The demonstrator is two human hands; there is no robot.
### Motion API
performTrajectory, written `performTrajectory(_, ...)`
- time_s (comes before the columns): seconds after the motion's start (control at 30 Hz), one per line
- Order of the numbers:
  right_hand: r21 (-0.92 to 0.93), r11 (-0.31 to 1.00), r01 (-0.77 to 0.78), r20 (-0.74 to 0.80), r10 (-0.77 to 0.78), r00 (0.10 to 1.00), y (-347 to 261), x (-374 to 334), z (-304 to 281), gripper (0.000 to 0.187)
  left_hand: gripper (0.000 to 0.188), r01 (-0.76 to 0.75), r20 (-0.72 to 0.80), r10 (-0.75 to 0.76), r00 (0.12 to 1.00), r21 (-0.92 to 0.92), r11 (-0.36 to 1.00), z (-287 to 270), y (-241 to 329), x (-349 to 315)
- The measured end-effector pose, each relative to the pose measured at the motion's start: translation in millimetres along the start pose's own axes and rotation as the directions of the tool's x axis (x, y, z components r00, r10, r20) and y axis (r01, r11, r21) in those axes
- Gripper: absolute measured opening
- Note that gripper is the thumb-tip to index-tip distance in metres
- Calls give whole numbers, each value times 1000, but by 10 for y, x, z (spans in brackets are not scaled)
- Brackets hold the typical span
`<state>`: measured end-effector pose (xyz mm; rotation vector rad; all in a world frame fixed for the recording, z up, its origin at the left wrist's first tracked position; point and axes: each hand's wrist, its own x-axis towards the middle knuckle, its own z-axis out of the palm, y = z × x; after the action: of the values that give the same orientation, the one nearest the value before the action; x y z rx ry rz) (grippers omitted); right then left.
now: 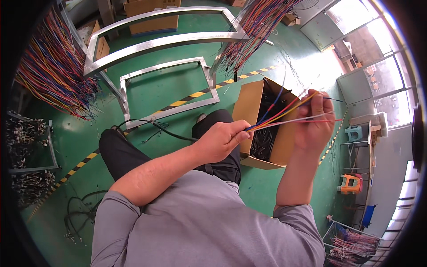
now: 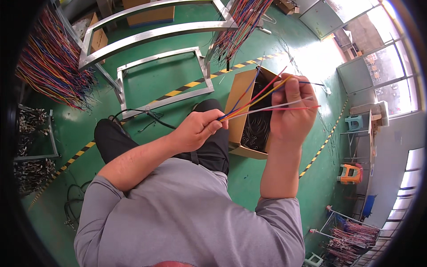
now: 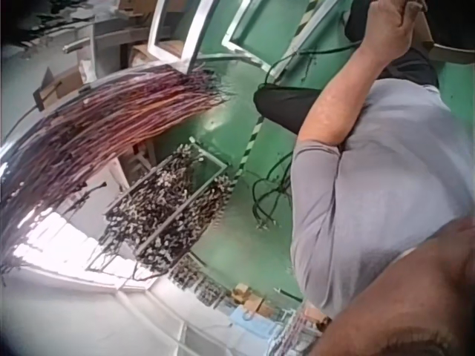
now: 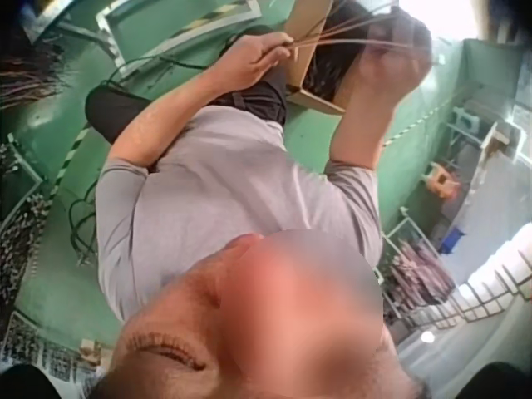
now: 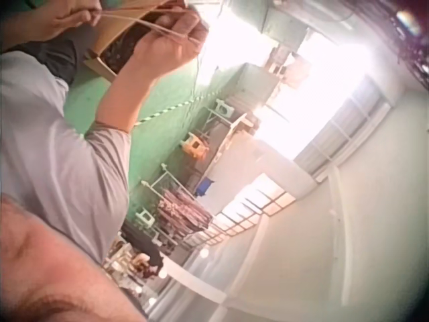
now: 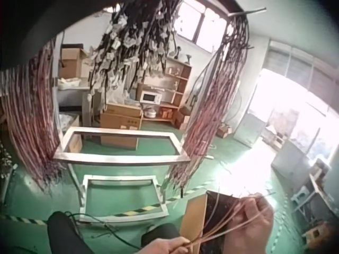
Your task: Assemble multi-colored wires into a protective sleeve to create wire harnesses.
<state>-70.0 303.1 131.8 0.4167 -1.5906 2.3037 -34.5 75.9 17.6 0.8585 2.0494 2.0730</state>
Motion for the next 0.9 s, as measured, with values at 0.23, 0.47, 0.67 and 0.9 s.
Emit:
performTrajectory(0.23,3,999,-39,-38,39,999,-206,-124,-104,27,12,-145,-65,151,986,95,985,12,49,13)
performTrajectory(0.47,658,503,-561,407,390,826,305,-295,-256,67,12,-186,-138,206,969,149,971,-6,-114,-79)
performTrajectory(0.67,401,740,-540,327,435,839,476,-282,-135,54,13,-56,12,55,998,188,981,-56,-101,-131)
performTrajectory(0.9,-69,936,-345,54,349,936,355,-252,-44,39,18,-38,61,34,998,66,997,-31,-122,-193)
